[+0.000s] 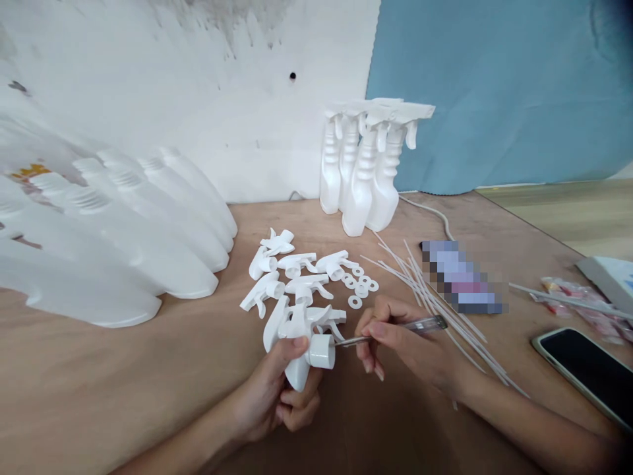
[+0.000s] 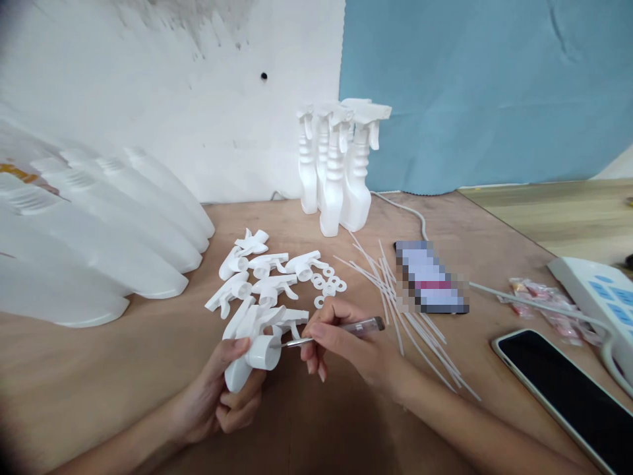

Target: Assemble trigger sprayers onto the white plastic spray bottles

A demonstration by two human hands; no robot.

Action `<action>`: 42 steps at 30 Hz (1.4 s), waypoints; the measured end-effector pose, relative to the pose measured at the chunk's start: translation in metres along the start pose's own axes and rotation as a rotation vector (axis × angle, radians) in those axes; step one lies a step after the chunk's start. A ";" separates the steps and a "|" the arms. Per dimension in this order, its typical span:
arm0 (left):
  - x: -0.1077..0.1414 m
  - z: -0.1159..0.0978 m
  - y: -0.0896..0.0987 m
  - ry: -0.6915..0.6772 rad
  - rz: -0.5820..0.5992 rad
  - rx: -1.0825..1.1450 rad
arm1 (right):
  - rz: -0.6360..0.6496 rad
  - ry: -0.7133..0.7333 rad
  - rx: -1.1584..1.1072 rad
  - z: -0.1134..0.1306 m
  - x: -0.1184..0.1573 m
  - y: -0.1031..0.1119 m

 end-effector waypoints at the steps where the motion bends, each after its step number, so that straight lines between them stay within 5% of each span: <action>1: 0.001 0.001 0.000 0.006 0.011 0.009 | -0.003 -0.010 -0.009 0.000 -0.001 0.000; 15: 0.003 0.007 -0.009 0.145 0.186 0.089 | 0.040 -0.309 -0.185 -0.005 0.000 -0.002; 22: 0.001 -0.002 -0.003 0.004 0.176 0.151 | 0.042 -0.049 -0.183 0.004 -0.002 -0.009; 31: -0.001 -0.006 -0.010 -0.092 0.154 0.096 | 0.130 0.346 0.783 0.030 0.017 -0.022; 37: 0.015 -0.027 -0.002 -0.260 -0.027 -0.235 | -0.018 0.395 0.763 0.030 0.015 -0.006; 42: 0.053 -0.091 0.014 -0.721 -0.456 -0.888 | -0.313 0.326 0.805 0.030 0.011 0.040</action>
Point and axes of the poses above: each hand's wrist, its own x-axis away from the middle knuckle, its own y-axis out of the back of the hand, z = x × y, the point moved 7 cm from there along -x, towards the middle knuckle, and after that the axes turned 13 degrees about x, right-handed, at the moved point
